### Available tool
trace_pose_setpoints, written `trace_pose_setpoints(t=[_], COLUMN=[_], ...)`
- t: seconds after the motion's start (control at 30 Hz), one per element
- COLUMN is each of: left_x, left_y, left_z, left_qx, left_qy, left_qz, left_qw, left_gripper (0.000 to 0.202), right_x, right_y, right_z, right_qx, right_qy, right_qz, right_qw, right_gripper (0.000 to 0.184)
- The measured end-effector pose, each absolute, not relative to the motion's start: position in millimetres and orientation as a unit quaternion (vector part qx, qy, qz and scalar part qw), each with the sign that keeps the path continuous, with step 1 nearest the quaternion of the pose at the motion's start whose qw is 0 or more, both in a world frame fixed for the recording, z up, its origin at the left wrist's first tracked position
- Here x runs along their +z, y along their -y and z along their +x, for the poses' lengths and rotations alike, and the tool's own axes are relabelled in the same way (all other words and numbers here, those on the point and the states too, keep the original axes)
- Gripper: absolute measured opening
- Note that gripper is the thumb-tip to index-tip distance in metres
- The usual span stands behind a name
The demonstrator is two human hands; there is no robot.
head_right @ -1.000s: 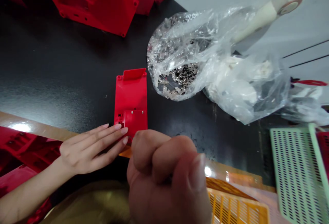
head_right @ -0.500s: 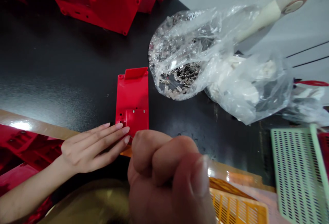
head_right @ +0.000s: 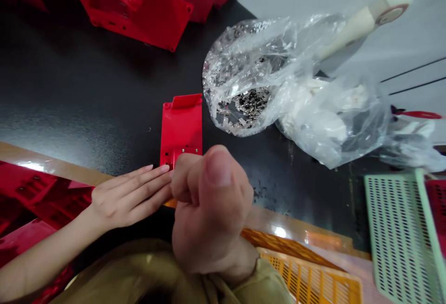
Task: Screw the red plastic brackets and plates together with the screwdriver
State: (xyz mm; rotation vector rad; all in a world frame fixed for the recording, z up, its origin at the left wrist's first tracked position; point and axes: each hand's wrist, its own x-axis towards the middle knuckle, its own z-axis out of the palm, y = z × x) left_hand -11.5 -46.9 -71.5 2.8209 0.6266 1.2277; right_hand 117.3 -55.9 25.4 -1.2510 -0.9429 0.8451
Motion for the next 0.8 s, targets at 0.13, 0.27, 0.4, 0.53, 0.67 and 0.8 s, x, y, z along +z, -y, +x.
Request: trace_pose_setpoints(t=[0.13,0.27,0.4,0.53,0.67,0.8], left_x=[-74,-76,-74,-72,-72,-71], left_y=[49,50,50,49,50,49], left_z=[-14,-14,-15,-15,-16,-15], left_qx=[0.372,0.363,0.348,0.339,0.345,0.349], left_qy=[-0.198,-0.206,-0.208,-0.203,-0.198,-0.197], left_qz=[0.907,0.909,0.914,0.918,0.918,0.916], left_qw=[-0.004,-0.005,-0.009,-0.001,0.009,0.009], left_gripper=[0.028,0.03,0.029,0.032,0.033,0.033], right_x=[30,31,25,21,20,20], right_y=[55,63,70,69,69,71], right_z=[136,153,151,144,144,145], right_qx=[0.38,0.297,0.297,0.296,0.284,0.279], right_qy=[0.312,0.27,0.304,0.317,0.321,0.33], right_qz=[-0.467,-0.475,-0.475,-0.476,-0.485,-0.493], right_qw=[0.735,0.783,0.771,0.765,0.762,0.755], right_gripper=[0.042,0.049,0.048,0.046,0.045,0.044])
